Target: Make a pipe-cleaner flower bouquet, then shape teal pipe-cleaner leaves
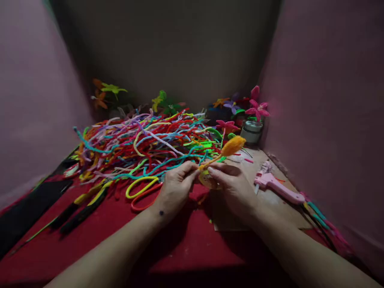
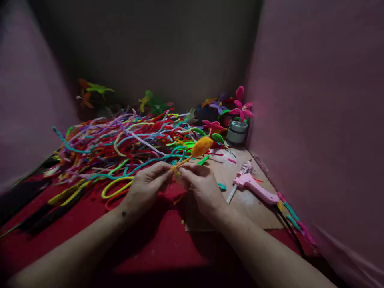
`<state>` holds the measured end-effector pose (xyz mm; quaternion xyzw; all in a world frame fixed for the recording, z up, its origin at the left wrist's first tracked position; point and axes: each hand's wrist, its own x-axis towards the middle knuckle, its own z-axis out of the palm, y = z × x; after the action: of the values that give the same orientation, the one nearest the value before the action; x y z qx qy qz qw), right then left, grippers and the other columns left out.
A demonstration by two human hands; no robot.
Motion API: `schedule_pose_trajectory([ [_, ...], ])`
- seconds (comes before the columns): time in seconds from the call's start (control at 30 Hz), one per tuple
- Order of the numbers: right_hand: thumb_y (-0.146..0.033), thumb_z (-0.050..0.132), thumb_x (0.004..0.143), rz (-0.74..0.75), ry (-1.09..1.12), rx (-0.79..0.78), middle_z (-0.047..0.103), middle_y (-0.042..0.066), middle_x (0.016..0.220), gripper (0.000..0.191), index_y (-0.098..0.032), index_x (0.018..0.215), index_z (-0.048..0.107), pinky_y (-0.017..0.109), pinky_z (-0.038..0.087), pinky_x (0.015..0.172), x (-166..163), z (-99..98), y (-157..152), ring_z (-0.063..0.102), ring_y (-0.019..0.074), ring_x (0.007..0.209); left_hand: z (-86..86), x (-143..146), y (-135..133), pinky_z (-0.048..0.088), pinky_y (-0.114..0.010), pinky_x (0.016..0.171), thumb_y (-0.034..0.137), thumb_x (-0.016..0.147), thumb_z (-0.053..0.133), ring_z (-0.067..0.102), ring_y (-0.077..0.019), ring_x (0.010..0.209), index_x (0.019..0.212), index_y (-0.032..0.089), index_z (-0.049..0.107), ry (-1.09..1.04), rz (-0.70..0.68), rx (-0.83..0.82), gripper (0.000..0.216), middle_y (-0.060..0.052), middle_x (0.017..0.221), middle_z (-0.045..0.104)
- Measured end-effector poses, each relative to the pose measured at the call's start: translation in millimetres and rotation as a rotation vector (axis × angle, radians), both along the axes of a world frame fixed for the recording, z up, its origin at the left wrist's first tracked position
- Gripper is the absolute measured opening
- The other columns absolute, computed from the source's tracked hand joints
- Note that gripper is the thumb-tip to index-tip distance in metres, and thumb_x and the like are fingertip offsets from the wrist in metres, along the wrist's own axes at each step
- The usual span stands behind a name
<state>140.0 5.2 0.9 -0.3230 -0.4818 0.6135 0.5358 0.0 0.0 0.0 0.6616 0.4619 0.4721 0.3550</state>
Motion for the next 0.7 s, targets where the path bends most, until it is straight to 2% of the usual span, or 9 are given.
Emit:
schedule_pose_trajectory([
  [0.13, -0.016, 0.06, 0.068, 0.032, -0.034, 0.026, 0.057, -0.001, 0.066, 0.007, -0.016, 0.073, 0.065, 0.024, 0.037, 0.058, 6.0, -0.6, 2.3, 0.045, 0.0081, 0.056, -0.7, -2.6, 1.7, 0.031, -0.016, 0.045, 0.026, 0.081, 0.049, 0.037, -0.0047, 0.047, 0.073, 0.015, 0.057, 0.035, 0.006, 0.012, 0.016, 0.005, 0.056, 0.046],
  [0.33, -0.02, 0.059, 0.071, 0.221, -0.037, 0.023, 0.058, 0.0, 0.065, 0.009, -0.016, 0.079, 0.062, 0.026, 0.039, 0.053, 8.8, -4.7, 6.6, 0.05, 0.0104, 0.053, -3.8, -5.9, 0.7, 0.033, -0.017, 0.046, 0.026, 0.083, 0.046, 0.039, -0.0049, 0.046, 0.076, 0.016, 0.057, 0.123, 0.014, 0.067, 0.016, 0.005, 0.055, 0.046],
  [0.47, -0.017, 0.058, 0.071, 0.183, -0.073, 0.044, 0.051, -0.003, 0.054, 0.005, -0.015, 0.075, 0.061, 0.022, 0.028, 0.043, 7.5, -4.5, 7.7, 0.04, 0.0067, 0.043, -6.0, -5.2, -1.1, 0.035, -0.016, 0.047, 0.026, 0.083, 0.044, 0.041, -0.0042, 0.045, 0.077, 0.017, 0.055, 0.177, 0.023, 0.119, 0.016, 0.005, 0.057, 0.047],
  [0.5, -0.016, 0.059, 0.07, 0.143, -0.073, 0.042, 0.048, -0.004, 0.051, 0.003, -0.014, 0.072, 0.061, 0.021, 0.025, 0.041, 6.9, -4.3, 7.7, 0.036, 0.0056, 0.042, -5.1, -4.7, -1.3, 0.035, -0.016, 0.046, 0.026, 0.083, 0.044, 0.041, -0.004, 0.045, 0.076, 0.017, 0.055, 0.163, 0.014, 0.095, 0.016, 0.005, 0.057, 0.047],
  [0.57, -0.016, 0.062, 0.068, 0.062, -0.045, 0.022, 0.046, -0.005, 0.05, 0.002, -0.014, 0.069, 0.06, 0.021, 0.019, 0.039, 5.6, -4.5, 8.0, 0.032, 0.0043, 0.041, -1.1, -3.9, -1.3, 0.034, -0.016, 0.041, 0.028, 0.083, 0.046, 0.042, -0.0039, 0.041, 0.073, 0.017, 0.053, 0.073, -0.04, -0.057, 0.017, 0.005, 0.055, 0.048],
  [0.7, -0.019, 0.068, 0.064, 0.031, 0.066, -0.024, 0.05, -0.005, 0.057, 0.012, -0.015, 0.074, 0.062, 0.02, 0.017, 0.038, 3.9, -5.1, 8.9, 0.031, 0.0028, 0.042, 8.6, -5.7, 0.3, 0.031, -0.015, 0.029, 0.029, 0.082, 0.048, 0.04, -0.0039, 0.031, 0.07, 0.015, 0.05, -0.26, -0.297, -0.447, 0.019, 0.004, 0.054, 0.052],
])
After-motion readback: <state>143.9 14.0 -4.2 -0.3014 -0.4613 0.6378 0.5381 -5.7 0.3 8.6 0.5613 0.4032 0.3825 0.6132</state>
